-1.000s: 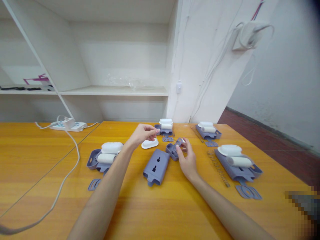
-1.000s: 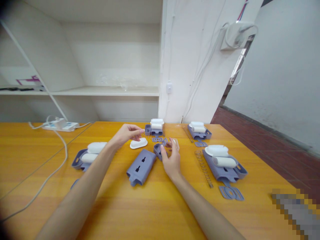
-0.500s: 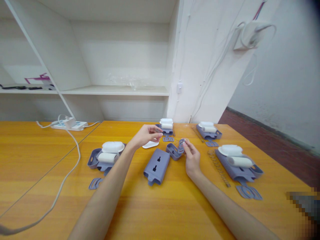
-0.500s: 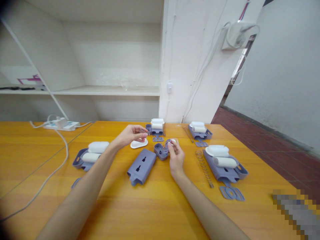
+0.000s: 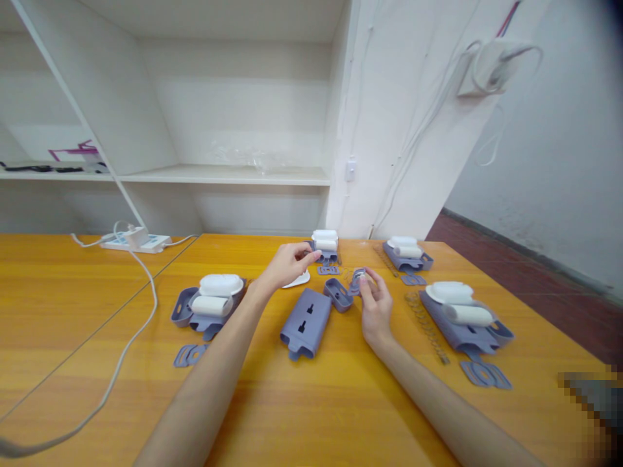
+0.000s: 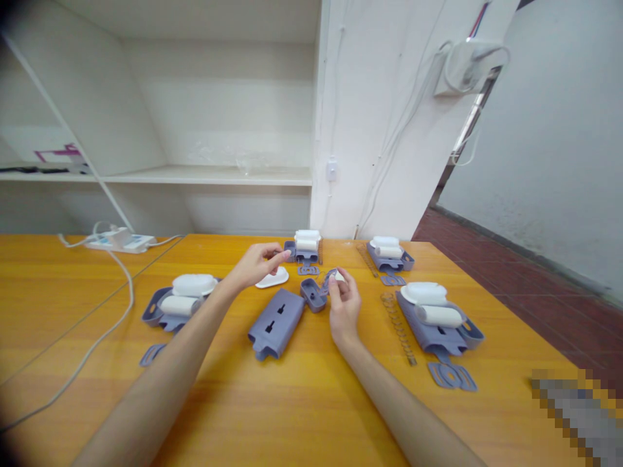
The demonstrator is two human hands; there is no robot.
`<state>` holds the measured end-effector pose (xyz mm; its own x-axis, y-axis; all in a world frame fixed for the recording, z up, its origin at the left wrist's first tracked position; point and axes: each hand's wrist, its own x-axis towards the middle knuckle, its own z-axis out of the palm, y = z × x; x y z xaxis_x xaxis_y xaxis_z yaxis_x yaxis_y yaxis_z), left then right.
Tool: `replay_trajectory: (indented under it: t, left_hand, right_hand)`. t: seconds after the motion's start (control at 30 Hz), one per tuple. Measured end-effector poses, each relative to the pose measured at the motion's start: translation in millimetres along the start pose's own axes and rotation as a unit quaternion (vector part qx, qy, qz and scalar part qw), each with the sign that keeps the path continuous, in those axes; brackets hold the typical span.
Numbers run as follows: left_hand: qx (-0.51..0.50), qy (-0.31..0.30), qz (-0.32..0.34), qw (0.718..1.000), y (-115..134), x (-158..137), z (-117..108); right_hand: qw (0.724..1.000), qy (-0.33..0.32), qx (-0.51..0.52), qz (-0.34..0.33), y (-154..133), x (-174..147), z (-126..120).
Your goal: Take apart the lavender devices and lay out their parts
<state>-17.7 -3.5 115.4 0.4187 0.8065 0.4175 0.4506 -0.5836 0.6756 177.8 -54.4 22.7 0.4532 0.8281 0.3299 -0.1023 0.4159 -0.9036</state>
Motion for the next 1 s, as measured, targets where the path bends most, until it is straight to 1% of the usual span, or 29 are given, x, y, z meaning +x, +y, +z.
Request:
replay_trajectory:
  t: [0.17,0.3,0.57,0.83,1.0]
  left_hand:
    - [0.052,0.029,-0.031,0.998,-1,1,-1]
    - [0.048,0.049,-0.033,0.997,1,0,-4]
    - [0.04,0.074,-0.041,0.996,1,0,-5]
    - [0.043,0.104,-0.034,0.993,-2,0,-5]
    - [0.051,0.119,-0.033,0.991,-3,1,-5]
  right_hand:
    - [0.999,-0.004,-0.015,-0.035,-4,-3,3]
    - [0.997,0.007,-0.05,-0.055,-2,-2,2]
    - [0.987,0.054,-0.126,-0.087,5,4,-5]
    - [0.987,0.03,-0.129,-0.088,7,3,-4]
    - [0.987,0.027,-0.132,-0.092,7,3,-5]
